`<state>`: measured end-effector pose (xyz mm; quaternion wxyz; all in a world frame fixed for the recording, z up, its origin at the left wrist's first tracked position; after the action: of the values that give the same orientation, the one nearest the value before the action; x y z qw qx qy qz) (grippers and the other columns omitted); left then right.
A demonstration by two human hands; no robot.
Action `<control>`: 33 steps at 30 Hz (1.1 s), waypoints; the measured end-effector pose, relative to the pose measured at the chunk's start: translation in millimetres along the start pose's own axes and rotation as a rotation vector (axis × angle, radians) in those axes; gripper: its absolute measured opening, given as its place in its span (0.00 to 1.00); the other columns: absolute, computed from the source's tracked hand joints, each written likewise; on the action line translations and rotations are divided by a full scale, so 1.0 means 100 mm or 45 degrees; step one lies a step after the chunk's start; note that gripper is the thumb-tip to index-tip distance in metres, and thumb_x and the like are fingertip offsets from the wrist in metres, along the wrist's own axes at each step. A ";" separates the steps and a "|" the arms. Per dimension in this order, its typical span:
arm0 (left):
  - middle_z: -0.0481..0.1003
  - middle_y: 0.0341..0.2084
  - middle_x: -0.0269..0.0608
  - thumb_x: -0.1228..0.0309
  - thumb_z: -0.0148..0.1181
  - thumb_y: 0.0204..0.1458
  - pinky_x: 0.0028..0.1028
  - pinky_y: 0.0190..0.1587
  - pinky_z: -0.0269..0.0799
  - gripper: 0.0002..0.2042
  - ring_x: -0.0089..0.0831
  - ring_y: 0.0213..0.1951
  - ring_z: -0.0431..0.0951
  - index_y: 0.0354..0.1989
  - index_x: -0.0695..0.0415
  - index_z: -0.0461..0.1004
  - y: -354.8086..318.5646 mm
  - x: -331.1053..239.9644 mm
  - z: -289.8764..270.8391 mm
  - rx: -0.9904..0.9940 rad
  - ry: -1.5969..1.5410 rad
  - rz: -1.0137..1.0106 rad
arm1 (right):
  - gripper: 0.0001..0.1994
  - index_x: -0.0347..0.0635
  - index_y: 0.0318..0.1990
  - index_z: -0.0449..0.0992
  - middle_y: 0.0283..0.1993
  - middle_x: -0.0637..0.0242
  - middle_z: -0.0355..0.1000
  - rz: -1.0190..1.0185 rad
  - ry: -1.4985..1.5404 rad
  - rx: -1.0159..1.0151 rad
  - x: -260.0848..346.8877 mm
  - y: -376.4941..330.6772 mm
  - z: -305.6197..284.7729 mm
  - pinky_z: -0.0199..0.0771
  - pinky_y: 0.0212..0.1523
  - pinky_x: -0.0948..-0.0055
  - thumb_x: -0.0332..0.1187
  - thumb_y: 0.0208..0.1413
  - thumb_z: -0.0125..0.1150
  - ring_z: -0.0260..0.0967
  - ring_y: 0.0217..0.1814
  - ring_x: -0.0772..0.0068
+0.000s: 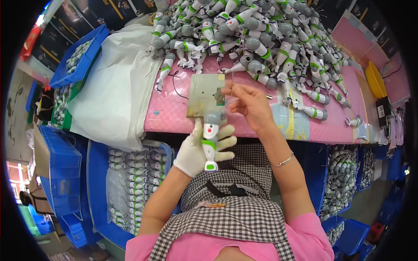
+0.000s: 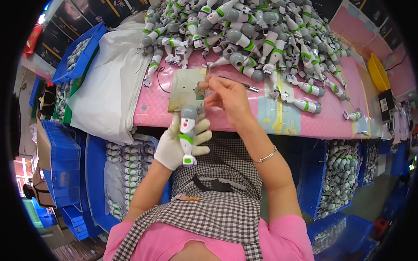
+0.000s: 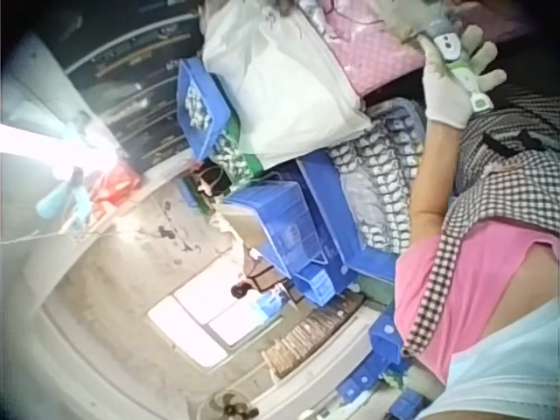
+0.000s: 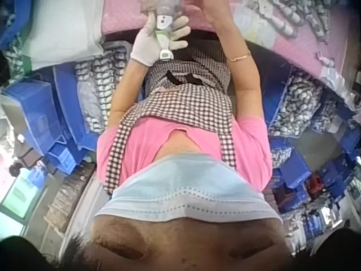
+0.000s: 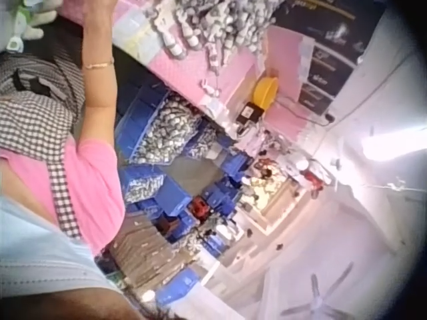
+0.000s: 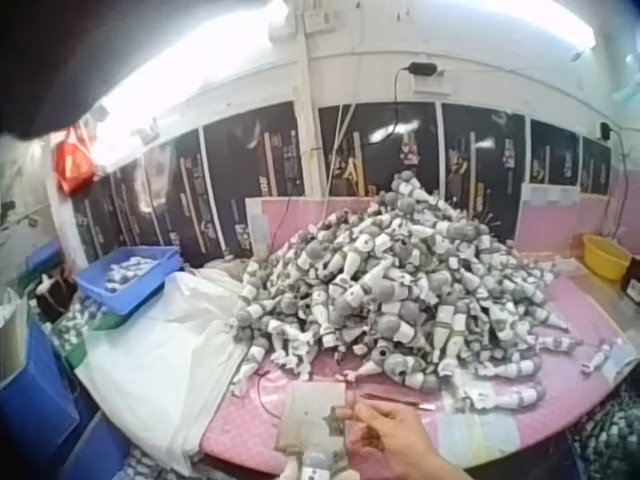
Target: Apply adhesive to the base of snowman toys and arrange them neatly in a blue storage crate.
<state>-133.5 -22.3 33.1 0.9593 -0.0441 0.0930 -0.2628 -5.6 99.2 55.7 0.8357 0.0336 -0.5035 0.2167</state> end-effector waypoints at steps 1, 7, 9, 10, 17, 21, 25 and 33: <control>0.65 0.55 0.51 0.44 0.42 0.56 0.55 0.48 0.69 0.33 0.49 0.54 0.68 0.62 0.58 0.55 -0.04 0.03 -0.04 -0.018 -0.021 -0.031 | 0.16 0.36 0.49 0.72 0.42 0.60 0.76 0.008 -0.010 -0.013 0.00 -0.04 0.03 0.74 0.26 0.82 0.37 0.59 0.54 0.71 0.23 0.83; 0.69 0.50 0.52 0.46 0.45 0.56 0.34 0.35 0.76 0.33 0.37 0.37 0.76 0.61 0.60 0.56 -0.18 0.13 -0.06 -0.248 0.324 -0.024 | 0.12 0.37 0.44 0.76 0.36 0.63 0.76 -0.025 -0.078 -0.008 -0.01 -0.11 -0.02 0.71 0.21 0.82 0.34 0.57 0.57 0.69 0.20 0.82; 0.71 0.46 0.48 0.46 0.48 0.55 0.27 0.31 0.74 0.31 0.30 0.33 0.75 0.58 0.60 0.59 -0.19 0.12 -0.06 -0.301 0.591 0.012 | 0.11 0.37 0.42 0.76 0.33 0.65 0.75 0.058 -0.096 -0.009 -0.03 -0.06 -0.08 0.68 0.18 0.82 0.33 0.56 0.57 0.67 0.18 0.82; 0.72 0.42 0.43 0.46 0.50 0.55 0.21 0.27 0.71 0.30 0.23 0.28 0.74 0.55 0.60 0.62 -0.19 0.10 -0.06 -0.351 0.862 0.046 | 0.11 0.37 0.42 0.76 0.33 0.65 0.75 0.064 -0.097 -0.007 -0.04 -0.03 -0.11 0.68 0.18 0.82 0.33 0.56 0.57 0.67 0.18 0.82; 0.67 0.24 0.32 0.67 0.60 0.51 0.18 0.24 0.64 0.17 0.17 0.21 0.67 0.46 0.61 0.64 -0.18 -0.05 0.14 -0.727 1.415 0.157 | 0.08 0.37 0.35 0.79 0.28 0.71 0.73 -0.203 -0.544 0.063 -0.08 0.12 -0.23 0.59 0.18 0.82 0.31 0.51 0.61 0.62 0.18 0.84; 0.72 0.30 0.38 0.67 0.55 0.56 0.22 0.31 0.71 0.13 0.22 0.27 0.73 0.44 0.63 0.65 -0.14 -0.30 0.18 -0.675 1.290 0.391 | 0.05 0.36 0.29 0.79 0.26 0.69 0.73 -0.605 -1.277 -0.049 0.05 0.02 -0.04 0.60 0.21 0.79 0.28 0.46 0.62 0.63 0.20 0.82; 0.73 0.34 0.42 0.66 0.55 0.56 0.27 0.38 0.74 0.15 0.26 0.35 0.76 0.45 0.63 0.65 -0.03 -0.41 0.21 -0.650 1.144 0.398 | 0.06 0.35 0.29 0.79 0.25 0.65 0.73 -0.670 -1.430 -0.042 0.12 0.01 0.04 0.62 0.21 0.77 0.28 0.45 0.62 0.63 0.20 0.81; 0.74 0.32 0.43 0.63 0.58 0.54 0.30 0.41 0.74 0.18 0.33 0.34 0.77 0.44 0.65 0.67 0.04 -0.49 0.20 -0.586 1.143 0.302 | 0.08 0.32 0.26 0.77 0.20 0.64 0.72 -0.255 -1.558 0.125 0.21 0.19 0.06 0.65 0.24 0.75 0.30 0.43 0.60 0.65 0.20 0.78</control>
<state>-169.2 7.1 60.2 0.8135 -0.1260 0.5553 -0.1182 -9.7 121.0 73.2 0.4093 0.2371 -0.8751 0.1018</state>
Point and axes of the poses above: each hand's wrist, its own y-axis towards the middle knuckle, its own z-axis out of the palm, x = y × z, the point moved 4 cm from there along y, towards the middle knuckle
